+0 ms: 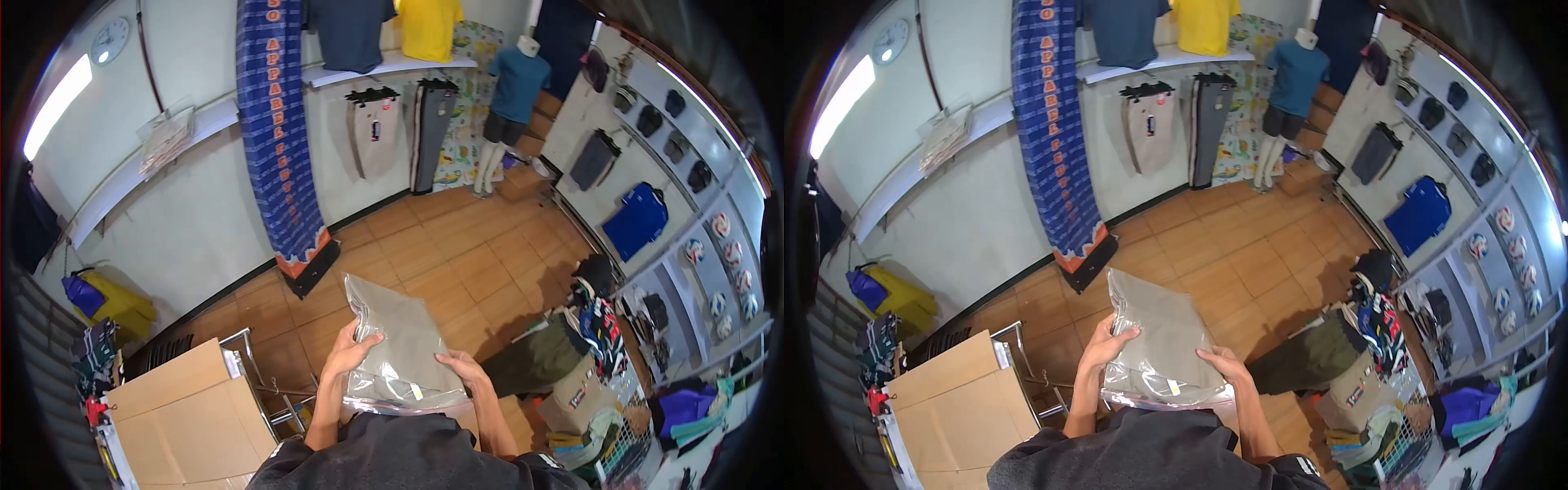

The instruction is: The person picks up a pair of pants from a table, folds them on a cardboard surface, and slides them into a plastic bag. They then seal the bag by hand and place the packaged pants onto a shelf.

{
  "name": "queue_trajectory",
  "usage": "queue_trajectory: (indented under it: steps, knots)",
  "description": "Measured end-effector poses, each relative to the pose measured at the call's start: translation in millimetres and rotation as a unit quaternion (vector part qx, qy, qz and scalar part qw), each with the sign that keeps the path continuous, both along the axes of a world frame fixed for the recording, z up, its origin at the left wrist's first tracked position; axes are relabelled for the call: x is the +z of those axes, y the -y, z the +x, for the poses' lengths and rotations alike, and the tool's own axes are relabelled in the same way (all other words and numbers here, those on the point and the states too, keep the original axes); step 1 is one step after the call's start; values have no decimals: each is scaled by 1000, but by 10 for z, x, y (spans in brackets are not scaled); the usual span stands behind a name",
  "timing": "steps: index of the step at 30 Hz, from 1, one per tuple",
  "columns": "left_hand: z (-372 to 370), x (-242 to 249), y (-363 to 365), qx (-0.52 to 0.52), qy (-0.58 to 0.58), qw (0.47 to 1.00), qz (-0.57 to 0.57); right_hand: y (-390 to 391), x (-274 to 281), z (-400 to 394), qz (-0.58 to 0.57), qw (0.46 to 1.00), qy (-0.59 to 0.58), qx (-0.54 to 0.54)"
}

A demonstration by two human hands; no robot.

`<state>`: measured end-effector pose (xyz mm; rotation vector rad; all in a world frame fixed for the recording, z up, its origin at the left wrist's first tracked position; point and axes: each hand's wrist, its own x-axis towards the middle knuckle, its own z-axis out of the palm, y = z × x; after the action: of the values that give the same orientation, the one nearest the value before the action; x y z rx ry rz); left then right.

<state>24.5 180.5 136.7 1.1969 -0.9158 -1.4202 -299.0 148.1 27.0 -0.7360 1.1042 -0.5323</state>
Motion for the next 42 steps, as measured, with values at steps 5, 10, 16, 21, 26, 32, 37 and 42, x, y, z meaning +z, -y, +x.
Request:
queue_trajectory:
  steps: [5, 10, 16, 21, 26, 32, 37, 42]
  knots:
    - [622, 71, 380, 80, -5, 996, 37, 845, 207, 749, -90, 993, -24, 73]
    - [1255, 46, 552, 177, 4, 983, 50, 1590, 235, 1563, -82, 990, 10, 117]
    - [2152, -50, 982, 282, -8, 958, 43, 2625, 372, 2787, -72, 978, 41, 193]
    - [2987, 156, 1519, 368, 8, 929, 22, 3595, 759, 3984, -135, 950, 60, 275]
    - [3825, 502, 1923, 447, 74, 891, -34, 4348, 1251, 5254, -195, 905, 133, 355]
    - [4908, 1059, 2324, 490, 101, 863, -76, 4951, 1995, 6610, -281, 857, 179, 393]
    - [5954, 1504, 2700, 492, 153, 846, -135, 5313, 2413, 7626, -323, 851, 197, 364]
    - [7231, 1919, 3143, 480, 185, 841, -167, 5660, 2783, 8765, -367, 834, 241, 335]
